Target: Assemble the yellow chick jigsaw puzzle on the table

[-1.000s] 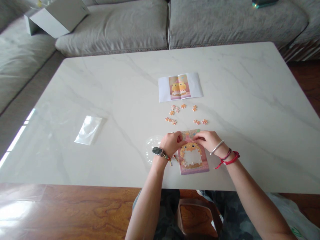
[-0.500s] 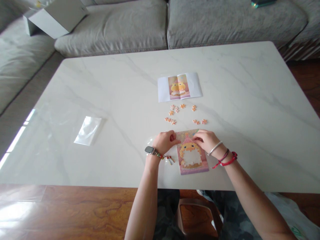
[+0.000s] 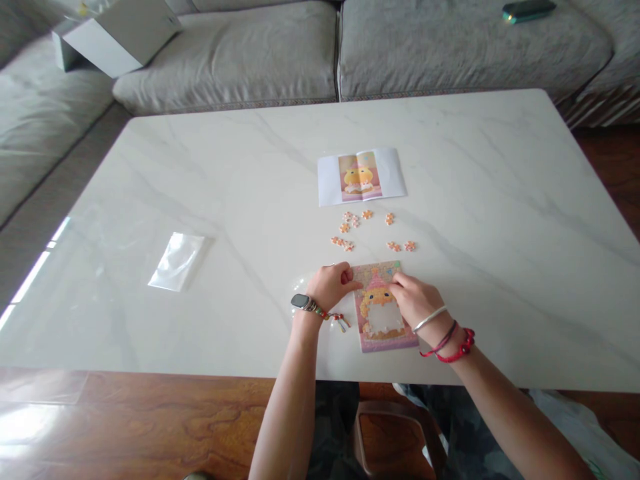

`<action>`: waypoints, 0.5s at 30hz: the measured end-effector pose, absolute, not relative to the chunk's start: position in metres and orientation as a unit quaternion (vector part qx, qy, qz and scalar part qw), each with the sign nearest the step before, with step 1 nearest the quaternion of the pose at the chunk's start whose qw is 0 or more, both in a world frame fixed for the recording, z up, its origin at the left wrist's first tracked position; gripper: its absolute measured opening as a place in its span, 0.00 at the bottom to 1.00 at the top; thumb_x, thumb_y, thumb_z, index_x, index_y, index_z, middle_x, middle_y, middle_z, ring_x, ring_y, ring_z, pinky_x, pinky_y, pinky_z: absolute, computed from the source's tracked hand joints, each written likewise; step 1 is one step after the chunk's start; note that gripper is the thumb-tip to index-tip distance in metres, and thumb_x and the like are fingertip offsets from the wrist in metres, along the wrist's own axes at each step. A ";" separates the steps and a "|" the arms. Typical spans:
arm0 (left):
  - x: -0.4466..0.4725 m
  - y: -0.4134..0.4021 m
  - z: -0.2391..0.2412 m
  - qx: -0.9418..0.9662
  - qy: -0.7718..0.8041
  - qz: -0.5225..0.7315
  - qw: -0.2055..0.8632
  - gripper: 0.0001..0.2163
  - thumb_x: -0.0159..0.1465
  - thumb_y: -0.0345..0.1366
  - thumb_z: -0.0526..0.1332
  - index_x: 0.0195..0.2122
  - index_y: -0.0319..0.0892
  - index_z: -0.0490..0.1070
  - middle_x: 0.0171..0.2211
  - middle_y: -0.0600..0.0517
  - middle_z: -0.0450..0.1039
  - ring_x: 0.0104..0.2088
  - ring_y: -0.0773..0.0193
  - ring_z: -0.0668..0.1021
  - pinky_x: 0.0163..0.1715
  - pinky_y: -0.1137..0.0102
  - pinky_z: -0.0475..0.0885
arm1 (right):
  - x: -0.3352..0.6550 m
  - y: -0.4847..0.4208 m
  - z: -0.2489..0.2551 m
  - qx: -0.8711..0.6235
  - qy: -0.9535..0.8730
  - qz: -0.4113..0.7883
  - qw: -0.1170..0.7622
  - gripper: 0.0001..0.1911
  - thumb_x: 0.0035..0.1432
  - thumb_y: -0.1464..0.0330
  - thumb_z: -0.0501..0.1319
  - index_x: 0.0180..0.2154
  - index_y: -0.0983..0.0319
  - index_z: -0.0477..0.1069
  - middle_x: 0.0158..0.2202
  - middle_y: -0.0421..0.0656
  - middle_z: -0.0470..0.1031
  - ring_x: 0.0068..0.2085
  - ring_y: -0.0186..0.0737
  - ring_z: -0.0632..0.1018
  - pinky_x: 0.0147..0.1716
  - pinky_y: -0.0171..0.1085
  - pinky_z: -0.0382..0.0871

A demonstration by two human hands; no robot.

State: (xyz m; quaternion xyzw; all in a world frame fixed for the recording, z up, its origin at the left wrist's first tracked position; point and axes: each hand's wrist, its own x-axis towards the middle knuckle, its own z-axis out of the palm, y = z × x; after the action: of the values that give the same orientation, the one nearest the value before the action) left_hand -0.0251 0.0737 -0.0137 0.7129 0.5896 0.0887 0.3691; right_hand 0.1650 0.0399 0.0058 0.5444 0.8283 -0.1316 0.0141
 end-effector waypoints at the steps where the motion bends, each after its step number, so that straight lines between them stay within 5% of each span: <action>1: -0.025 0.074 -0.014 0.711 0.591 0.089 0.371 0.10 0.49 0.43 0.59 0.21 0.42 0.63 0.19 0.57 0.65 0.20 0.72 0.66 0.21 0.75 0.58 | 0.163 0.034 0.007 0.542 0.832 -0.115 0.027 0.12 0.52 0.76 0.49 0.30 0.61 0.70 0.31 0.45 0.70 0.30 0.37 0.70 0.23 0.34 0.59; 9: -0.024 0.075 -0.014 0.698 0.601 0.086 0.380 0.10 0.47 0.43 0.59 0.20 0.42 0.63 0.19 0.57 0.65 0.20 0.72 0.65 0.20 0.75 0.57 | 0.174 0.007 -0.016 0.532 0.839 -0.107 -0.034 0.25 0.49 0.81 0.46 0.49 0.63 0.61 0.46 0.50 0.64 0.38 0.43 0.68 0.34 0.41 0.65; 15: -0.023 0.074 -0.015 0.705 0.602 0.088 0.364 0.10 0.48 0.42 0.59 0.21 0.42 0.64 0.19 0.58 0.65 0.19 0.72 0.65 0.20 0.75 0.57 | 0.191 0.007 -0.018 0.498 0.855 -0.120 -0.081 0.25 0.49 0.80 0.47 0.50 0.63 0.60 0.46 0.50 0.64 0.41 0.43 0.67 0.40 0.41 0.66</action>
State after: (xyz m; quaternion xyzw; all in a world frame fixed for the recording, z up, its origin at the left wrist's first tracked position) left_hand -0.0230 0.0739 -0.0150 0.7048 0.6023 0.0877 0.3645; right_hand 0.1908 0.0071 -0.0185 0.4984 0.8548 -0.1197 -0.0811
